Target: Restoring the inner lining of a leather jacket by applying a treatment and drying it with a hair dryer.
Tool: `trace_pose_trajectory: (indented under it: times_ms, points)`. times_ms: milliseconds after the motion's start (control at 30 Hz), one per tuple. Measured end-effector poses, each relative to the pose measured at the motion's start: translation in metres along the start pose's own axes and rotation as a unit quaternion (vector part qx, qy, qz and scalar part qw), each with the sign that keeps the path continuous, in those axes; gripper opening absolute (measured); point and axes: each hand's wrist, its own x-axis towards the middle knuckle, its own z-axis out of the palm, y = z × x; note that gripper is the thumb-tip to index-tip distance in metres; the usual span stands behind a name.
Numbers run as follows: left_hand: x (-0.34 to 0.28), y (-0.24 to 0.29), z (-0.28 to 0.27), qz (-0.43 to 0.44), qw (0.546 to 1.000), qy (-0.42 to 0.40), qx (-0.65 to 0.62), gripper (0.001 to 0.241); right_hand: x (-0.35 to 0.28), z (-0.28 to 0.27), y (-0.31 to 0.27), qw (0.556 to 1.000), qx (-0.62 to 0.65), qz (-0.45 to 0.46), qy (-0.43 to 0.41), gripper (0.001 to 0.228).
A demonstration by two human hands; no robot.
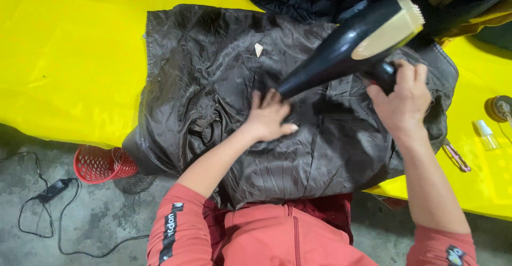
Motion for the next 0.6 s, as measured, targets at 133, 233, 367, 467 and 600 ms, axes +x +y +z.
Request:
trace_pose_trajectory:
  times_ms: [133,233,367,467,600]
  points:
    - [0.011,0.008,0.002,0.145,0.987,-0.008,-0.065,0.07,0.021,0.019,-0.001,0.998,0.032,-0.02,0.059,0.052]
    - [-0.001,0.004,-0.032,0.053,0.998,0.015,0.02,0.08,0.033,0.028,0.02,0.996,0.001,0.028,0.082,0.054]
    - [0.011,-0.021,-0.02,-0.057,0.997,0.013,0.042,0.096,0.018,0.019,0.058,0.991,-0.071,0.007,0.11,0.059]
    - [0.01,-0.013,-0.014,-0.066,0.996,0.043,0.033,0.104,0.0,-0.005,0.062,0.996,-0.06,0.039,0.05,0.061]
    - [-0.004,0.028,-0.028,0.039,0.998,-0.031,-0.038,0.089,-0.02,-0.025,0.073,0.994,-0.099,0.032,-0.022,0.059]
